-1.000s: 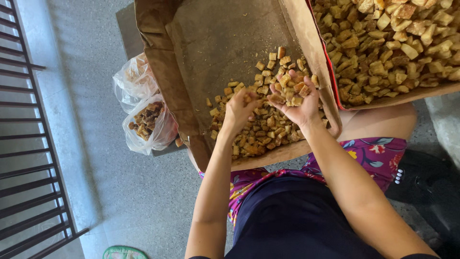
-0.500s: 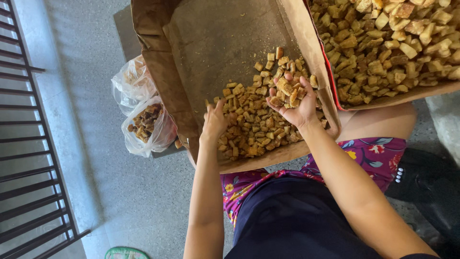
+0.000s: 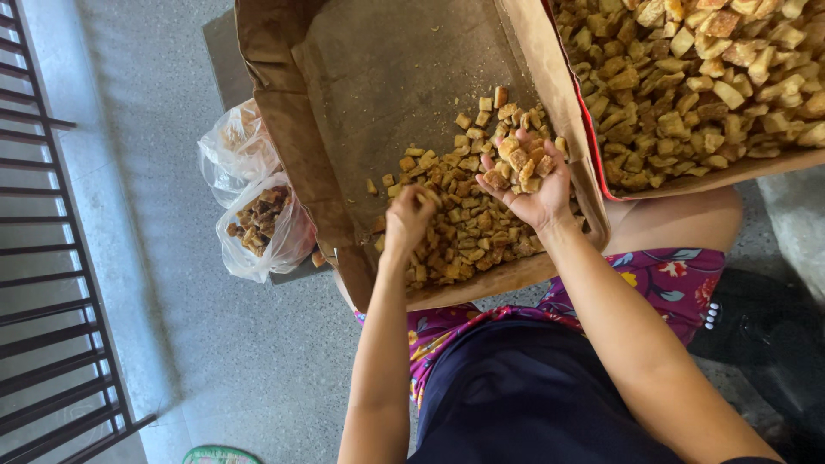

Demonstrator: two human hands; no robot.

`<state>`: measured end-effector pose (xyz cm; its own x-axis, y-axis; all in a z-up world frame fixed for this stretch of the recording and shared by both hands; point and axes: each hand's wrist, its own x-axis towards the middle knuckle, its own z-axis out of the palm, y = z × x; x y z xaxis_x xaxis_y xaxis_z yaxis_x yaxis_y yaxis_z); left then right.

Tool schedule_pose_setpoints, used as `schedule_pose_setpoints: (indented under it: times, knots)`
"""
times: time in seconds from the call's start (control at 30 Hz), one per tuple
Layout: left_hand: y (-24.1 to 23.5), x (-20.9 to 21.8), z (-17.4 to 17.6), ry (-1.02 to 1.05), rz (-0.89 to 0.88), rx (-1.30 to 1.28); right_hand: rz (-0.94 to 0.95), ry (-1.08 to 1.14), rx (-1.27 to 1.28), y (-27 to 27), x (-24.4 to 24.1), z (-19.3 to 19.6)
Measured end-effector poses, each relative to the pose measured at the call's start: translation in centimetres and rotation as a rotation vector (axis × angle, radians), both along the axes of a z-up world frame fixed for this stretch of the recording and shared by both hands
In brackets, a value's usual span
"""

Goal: The person sits on the floor and sorts small, cubed food items from a cardboard tray into a plastic bag. They use both hands to pick up the pieces, separate them, and transfer them into the bag, occasionally breaking larger pieces into smaller ones.

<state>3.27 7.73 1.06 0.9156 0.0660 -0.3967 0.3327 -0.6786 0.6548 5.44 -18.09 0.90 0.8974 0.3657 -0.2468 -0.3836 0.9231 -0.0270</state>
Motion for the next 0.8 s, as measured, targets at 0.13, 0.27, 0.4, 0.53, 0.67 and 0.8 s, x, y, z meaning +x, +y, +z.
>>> schedule_pose_setpoints:
  times: [0.13, 0.27, 0.4, 0.53, 0.67, 0.8]
  knots:
    - [0.0, 2.5, 6.2, -0.046, 0.122, -0.133, 0.009, 0.045, 0.0, 0.3, 0.0, 0.3]
    - [-4.1, 3.6, 12.0, -0.171, -0.172, -0.207, 0.035, 0.135, -0.088, 0.7, 0.1, 0.4]
    - [-9.6, 4.9, 13.6, -0.056, -0.388, -0.228, 0.053, 0.086, -0.061, 0.2, -0.1, -2.4]
    - [-12.2, 5.6, 12.7, 0.043, -0.527, -0.189, -0.001, 0.054, 0.151, -0.4, -0.1, -5.9]
    - [-11.3, 5.7, 11.3, -0.073, -0.519, -0.309, -0.021, -0.036, 0.182, 0.1, 0.0, -3.5]
    - [-7.1, 4.1, 11.0, -0.046, -0.158, -0.389, -0.024, 0.053, 0.057, 0.1, 0.2, 1.0]
